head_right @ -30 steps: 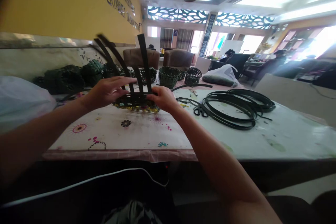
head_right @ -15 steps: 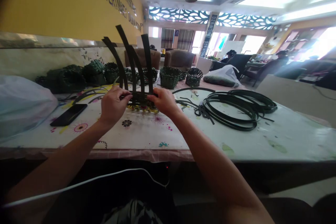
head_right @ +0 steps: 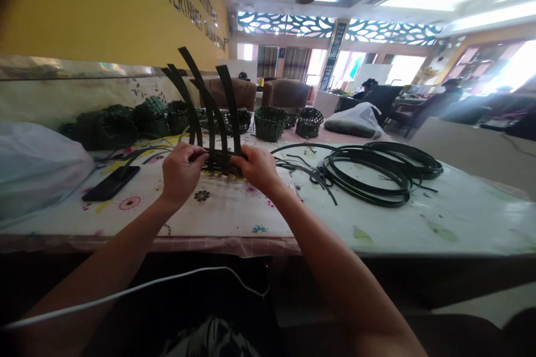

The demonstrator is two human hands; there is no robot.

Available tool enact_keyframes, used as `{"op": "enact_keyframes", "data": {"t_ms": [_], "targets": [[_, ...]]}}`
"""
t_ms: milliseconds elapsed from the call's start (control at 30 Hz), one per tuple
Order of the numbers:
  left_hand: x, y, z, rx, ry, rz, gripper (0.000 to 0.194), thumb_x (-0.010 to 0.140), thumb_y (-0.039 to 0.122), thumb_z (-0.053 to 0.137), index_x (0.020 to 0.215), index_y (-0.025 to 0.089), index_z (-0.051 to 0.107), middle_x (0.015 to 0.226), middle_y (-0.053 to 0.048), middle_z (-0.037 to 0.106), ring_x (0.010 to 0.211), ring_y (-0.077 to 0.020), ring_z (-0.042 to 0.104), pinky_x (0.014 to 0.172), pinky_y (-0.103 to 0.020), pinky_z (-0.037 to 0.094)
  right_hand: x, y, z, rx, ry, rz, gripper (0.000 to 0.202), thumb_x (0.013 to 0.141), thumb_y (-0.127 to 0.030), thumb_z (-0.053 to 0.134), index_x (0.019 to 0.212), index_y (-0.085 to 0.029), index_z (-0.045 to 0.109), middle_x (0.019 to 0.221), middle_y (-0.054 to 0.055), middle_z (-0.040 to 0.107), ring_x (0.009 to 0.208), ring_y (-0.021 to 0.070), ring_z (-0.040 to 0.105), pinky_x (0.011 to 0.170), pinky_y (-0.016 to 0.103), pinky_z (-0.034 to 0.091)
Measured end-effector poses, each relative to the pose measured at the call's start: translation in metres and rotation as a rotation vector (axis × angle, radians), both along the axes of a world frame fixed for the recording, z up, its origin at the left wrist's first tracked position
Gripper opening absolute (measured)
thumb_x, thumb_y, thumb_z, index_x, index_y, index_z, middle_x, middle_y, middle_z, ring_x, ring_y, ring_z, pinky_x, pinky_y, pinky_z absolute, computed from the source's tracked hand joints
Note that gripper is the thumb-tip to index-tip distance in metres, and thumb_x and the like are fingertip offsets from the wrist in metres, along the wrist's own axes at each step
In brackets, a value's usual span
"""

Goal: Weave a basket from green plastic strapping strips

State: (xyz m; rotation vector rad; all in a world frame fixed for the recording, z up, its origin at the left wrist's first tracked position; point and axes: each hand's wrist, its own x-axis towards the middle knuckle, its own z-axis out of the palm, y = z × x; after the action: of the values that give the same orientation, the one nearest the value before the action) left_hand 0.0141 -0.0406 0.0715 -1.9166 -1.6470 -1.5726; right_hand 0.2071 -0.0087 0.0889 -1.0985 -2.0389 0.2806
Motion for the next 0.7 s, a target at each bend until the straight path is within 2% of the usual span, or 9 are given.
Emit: {"op": "enact_keyframes", "data": {"t_ms": [233,400,567,700], "targets": [[0.001,0.002,-0.001,-0.076,-0.163,-0.045,0.005,0.079,0.022,0.067,0.077,0.018,0.064,0.079,-0.001,0.059,0.073,-0.0156,0.055,0.073,-0.030,0.045,0.000,-0.002,-0.002,0.012,-0.007,-0.013,0.015,0.084,-0.029,0.060,0.073,-0.019,0.058,0.073,0.002,0.061,0.072,0.0160,0.049,0.067,0.027,0.031],[-0.001,0.000,-0.002,-0.087,-0.092,-0.020,0.007,0.080,0.023,0.065,0.075,0.019,0.061,0.077,-0.001,0.056,0.072,-0.0161,0.052,0.070,-0.030,0.043,-0.001,-0.006,-0.004,0.015,-0.045,-0.049,0.018,0.084,-0.030,0.060,0.070,-0.019,0.056,0.070,0.002,0.059,0.069,0.0153,0.048,0.065,0.027,0.029],[-0.005,-0.001,-0.007,-0.092,-0.052,-0.009,0.008,0.082,0.025,0.064,0.076,0.019,0.062,0.078,-0.001,0.056,0.072,-0.0167,0.052,0.071,-0.031,0.044,-0.005,-0.008,-0.007,0.034,-0.055,-0.128,0.025,0.084,-0.032,0.060,0.064,-0.020,0.051,0.061,-0.001,0.049,0.061,0.0133,0.041,0.060,0.027,0.024],[-0.010,-0.004,-0.005,-0.015,0.023,-0.028,0.008,0.083,0.025,0.064,0.086,0.018,0.064,0.093,-0.005,0.060,0.082,-0.0188,0.057,0.078,-0.032,0.048,-0.004,-0.007,-0.007,0.019,-0.052,-0.107,0.029,0.084,-0.035,0.063,0.063,-0.019,0.051,0.059,-0.002,0.049,0.060,0.0126,0.040,0.060,0.027,0.024]]}}
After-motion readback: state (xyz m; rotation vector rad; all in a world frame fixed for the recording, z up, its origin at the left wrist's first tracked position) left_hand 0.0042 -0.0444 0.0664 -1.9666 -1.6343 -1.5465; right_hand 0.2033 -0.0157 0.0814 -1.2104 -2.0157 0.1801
